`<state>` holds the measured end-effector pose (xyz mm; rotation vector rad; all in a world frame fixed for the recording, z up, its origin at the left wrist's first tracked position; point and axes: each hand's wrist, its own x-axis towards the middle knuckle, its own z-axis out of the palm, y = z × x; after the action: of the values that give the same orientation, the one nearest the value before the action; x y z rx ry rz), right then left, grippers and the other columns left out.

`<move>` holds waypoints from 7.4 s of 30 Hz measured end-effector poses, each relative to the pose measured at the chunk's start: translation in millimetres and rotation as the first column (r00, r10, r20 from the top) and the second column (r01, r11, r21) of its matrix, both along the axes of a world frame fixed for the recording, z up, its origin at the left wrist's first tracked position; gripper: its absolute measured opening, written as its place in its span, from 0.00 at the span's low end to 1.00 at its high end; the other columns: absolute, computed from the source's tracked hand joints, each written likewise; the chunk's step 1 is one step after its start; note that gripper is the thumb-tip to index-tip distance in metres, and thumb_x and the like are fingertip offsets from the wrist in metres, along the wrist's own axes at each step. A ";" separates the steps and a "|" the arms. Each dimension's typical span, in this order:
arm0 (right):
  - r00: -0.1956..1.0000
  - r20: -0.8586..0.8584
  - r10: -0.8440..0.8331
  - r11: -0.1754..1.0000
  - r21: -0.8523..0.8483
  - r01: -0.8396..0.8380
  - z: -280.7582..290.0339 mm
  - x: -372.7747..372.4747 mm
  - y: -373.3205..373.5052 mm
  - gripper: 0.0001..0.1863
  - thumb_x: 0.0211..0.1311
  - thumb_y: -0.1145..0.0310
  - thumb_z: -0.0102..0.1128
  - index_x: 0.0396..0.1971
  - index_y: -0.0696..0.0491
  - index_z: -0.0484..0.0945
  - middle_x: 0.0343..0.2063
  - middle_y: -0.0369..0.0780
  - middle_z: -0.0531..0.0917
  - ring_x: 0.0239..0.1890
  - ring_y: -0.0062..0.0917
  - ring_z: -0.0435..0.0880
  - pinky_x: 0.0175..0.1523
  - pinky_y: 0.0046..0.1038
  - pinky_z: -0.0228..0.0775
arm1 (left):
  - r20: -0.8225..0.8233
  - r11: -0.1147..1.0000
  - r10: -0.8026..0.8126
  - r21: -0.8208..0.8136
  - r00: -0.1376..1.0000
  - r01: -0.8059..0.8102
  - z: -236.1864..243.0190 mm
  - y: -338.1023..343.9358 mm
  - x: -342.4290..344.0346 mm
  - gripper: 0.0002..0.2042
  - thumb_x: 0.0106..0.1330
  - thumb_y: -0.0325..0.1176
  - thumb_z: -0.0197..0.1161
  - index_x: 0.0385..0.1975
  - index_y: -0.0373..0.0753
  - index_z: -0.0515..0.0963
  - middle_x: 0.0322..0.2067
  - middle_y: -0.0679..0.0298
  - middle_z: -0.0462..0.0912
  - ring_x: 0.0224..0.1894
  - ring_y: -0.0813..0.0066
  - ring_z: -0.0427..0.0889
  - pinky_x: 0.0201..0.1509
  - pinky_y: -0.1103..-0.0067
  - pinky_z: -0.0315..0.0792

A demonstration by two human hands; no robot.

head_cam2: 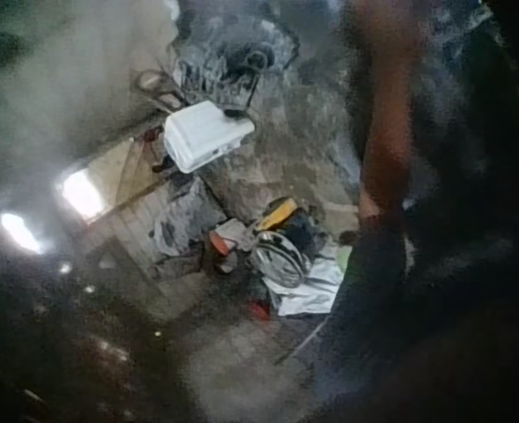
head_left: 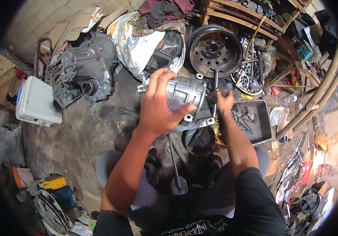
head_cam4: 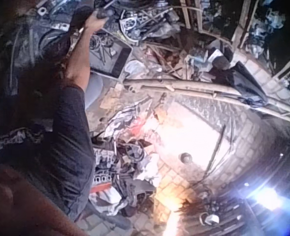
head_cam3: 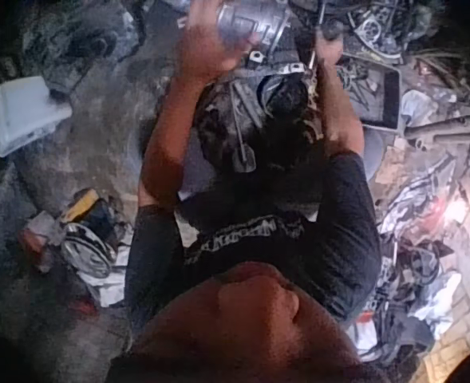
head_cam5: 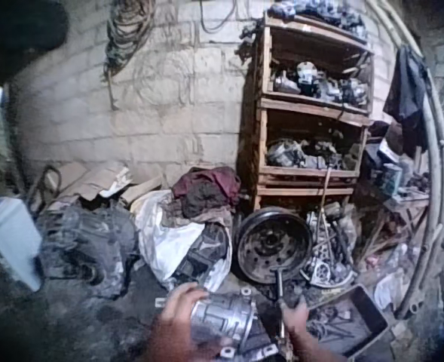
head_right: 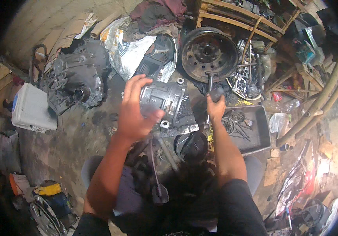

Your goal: The person is seated on the floor in a cluttered workshop, using a wrench to tighten bolts on a metallic mechanical component. They briefly pour liquid from a plastic bottle onto the part before continuing to tighten the bolts.

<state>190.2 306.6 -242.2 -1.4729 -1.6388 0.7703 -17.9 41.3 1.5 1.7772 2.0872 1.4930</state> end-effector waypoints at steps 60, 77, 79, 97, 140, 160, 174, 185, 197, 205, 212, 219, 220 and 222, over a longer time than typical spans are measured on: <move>0.647 -0.602 0.468 0.236 -0.620 -0.748 281.9 46.5 -238.2 0.33 0.72 0.44 0.70 0.48 0.66 0.84 0.40 0.44 0.89 0.41 0.25 0.86 0.50 0.30 0.76 | -0.112 0.976 -0.205 0.050 0.972 0.211 24.2 -37.4 -14.7 0.26 0.79 0.46 0.51 0.66 0.33 0.75 0.61 0.43 0.78 0.66 0.42 0.78 0.72 0.61 0.70; 0.698 -0.709 0.100 0.175 -0.678 -0.714 302.7 43.8 -239.8 0.28 0.72 0.48 0.71 0.52 0.61 0.83 0.40 0.41 0.90 0.38 0.25 0.90 0.46 0.30 0.84 | -0.146 0.972 -0.236 -0.021 0.961 0.235 25.7 -34.9 -11.0 0.33 0.81 0.57 0.43 0.60 0.30 0.80 0.62 0.40 0.80 0.67 0.40 0.78 0.73 0.59 0.68; 0.703 -0.705 0.086 0.175 -0.684 -0.708 302.7 43.0 -240.9 0.27 0.73 0.48 0.70 0.53 0.60 0.83 0.40 0.40 0.90 0.38 0.25 0.90 0.46 0.30 0.84 | -0.147 0.973 -0.231 -0.025 0.962 0.230 25.4 -34.5 -10.3 0.33 0.81 0.57 0.43 0.60 0.30 0.80 0.62 0.40 0.80 0.67 0.40 0.78 0.73 0.59 0.68; 0.673 -0.735 0.078 0.162 -0.657 -0.736 307.0 47.6 -237.5 0.31 0.74 0.45 0.67 0.52 0.63 0.84 0.41 0.45 0.90 0.39 0.27 0.91 0.45 0.29 0.85 | -0.163 0.972 -0.234 -0.012 0.958 0.236 27.3 -35.9 -9.1 0.32 0.81 0.55 0.43 0.58 0.30 0.81 0.61 0.41 0.80 0.65 0.40 0.80 0.71 0.60 0.71; 0.651 -0.756 -0.067 0.094 -0.654 -0.750 304.6 53.2 -229.3 0.25 0.76 0.54 0.67 0.60 0.58 0.80 0.45 0.42 0.90 0.41 0.26 0.92 0.46 0.29 0.86 | -0.184 0.975 -0.223 -0.023 0.957 0.222 22.2 -30.1 -7.6 0.29 0.80 0.53 0.47 0.57 0.32 0.82 0.61 0.43 0.81 0.64 0.42 0.80 0.71 0.60 0.71; 0.629 -0.639 0.443 0.257 -0.581 -0.772 288.9 58.2 -229.6 0.22 0.77 0.50 0.65 0.40 0.57 0.88 0.33 0.35 0.90 0.34 0.19 0.86 0.42 0.24 0.74 | -0.172 0.992 -0.119 -0.061 0.978 0.110 14.2 -19.0 5.7 0.17 0.77 0.38 0.58 0.57 0.35 0.82 0.57 0.46 0.81 0.61 0.45 0.81 0.68 0.62 0.72; 0.674 -0.708 0.211 0.229 -0.634 -0.739 287.8 60.9 -225.6 0.34 0.69 0.40 0.71 0.42 0.63 0.87 0.37 0.42 0.90 0.36 0.24 0.88 0.45 0.27 0.78 | -0.157 0.993 -0.116 -0.043 0.981 0.111 13.8 -18.9 6.7 0.17 0.79 0.40 0.56 0.56 0.35 0.82 0.56 0.47 0.81 0.60 0.46 0.82 0.67 0.63 0.73; 0.652 -0.734 0.192 0.149 -0.634 -0.758 290.5 59.9 -225.1 0.33 0.70 0.42 0.70 0.44 0.64 0.87 0.37 0.42 0.90 0.39 0.26 0.88 0.48 0.29 0.79 | -0.172 0.994 -0.110 -0.040 0.979 0.105 12.3 -18.4 5.9 0.18 0.81 0.41 0.54 0.55 0.34 0.83 0.55 0.47 0.82 0.60 0.46 0.82 0.66 0.63 0.73; 0.921 -0.124 0.368 0.926 0.137 -0.352 307.8 74.6 -169.2 0.23 0.64 0.58 0.77 0.45 0.63 0.84 0.36 0.44 0.90 0.39 0.24 0.86 0.48 0.33 0.79 | -0.151 0.988 -0.120 -0.114 0.981 0.104 14.9 -21.6 8.2 0.19 0.78 0.41 0.60 0.60 0.37 0.80 0.62 0.46 0.76 0.65 0.45 0.78 0.70 0.61 0.71; 0.998 0.019 -0.054 0.982 0.185 0.050 201.5 51.9 -75.6 0.35 0.61 0.43 0.78 0.46 0.64 0.83 0.35 0.54 0.90 0.41 0.46 0.92 0.50 0.44 0.81 | -0.152 0.942 -0.056 -0.337 0.987 0.002 14.8 -15.3 25.0 0.49 0.51 0.43 0.87 0.74 0.44 0.66 0.71 0.47 0.65 0.72 0.42 0.70 0.77 0.57 0.68; 0.994 -0.054 0.096 0.995 0.001 -0.096 72.0 39.9 -52.6 0.34 0.57 0.55 0.82 0.57 0.60 0.80 0.48 0.54 0.91 0.53 0.46 0.91 0.61 0.43 0.79 | -0.059 0.966 -0.095 -0.248 0.994 0.077 5.6 -8.1 21.3 0.54 0.47 0.44 0.89 0.75 0.41 0.63 0.70 0.48 0.69 0.73 0.44 0.70 0.77 0.59 0.67; 0.998 -0.053 0.036 0.991 -0.127 -0.043 8.8 -3.1 -37.3 0.39 0.56 0.55 0.83 0.63 0.59 0.77 0.57 0.57 0.86 0.62 0.52 0.85 0.68 0.45 0.73 | -0.032 0.965 -0.079 -0.254 0.996 0.068 5.4 -9.7 13.6 0.57 0.44 0.44 0.90 0.75 0.38 0.63 0.69 0.46 0.70 0.73 0.44 0.70 0.78 0.59 0.65; 0.997 -0.060 0.037 0.994 -0.104 -0.043 -10.4 1.2 -27.5 0.39 0.56 0.55 0.83 0.63 0.59 0.77 0.58 0.57 0.86 0.62 0.52 0.85 0.68 0.44 0.73 | -0.011 0.963 -0.089 -0.258 0.996 0.083 4.7 -3.5 16.8 0.57 0.44 0.44 0.90 0.75 0.38 0.63 0.69 0.46 0.70 0.73 0.44 0.70 0.78 0.59 0.65; 0.994 -0.087 0.062 0.985 -0.156 -0.075 -34.3 -7.1 -29.5 0.39 0.56 0.57 0.83 0.64 0.58 0.77 0.59 0.57 0.85 0.64 0.52 0.83 0.69 0.44 0.73 | 0.004 0.962 -0.095 -0.258 0.996 0.092 -0.1 -6.4 13.1 0.57 0.43 0.44 0.91 0.76 0.38 0.62 0.70 0.47 0.70 0.74 0.45 0.69 0.79 0.60 0.64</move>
<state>183.1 277.1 -276.5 -1.4800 -1.6042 1.0078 -4.8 35.0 1.5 1.7581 2.0575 1.1320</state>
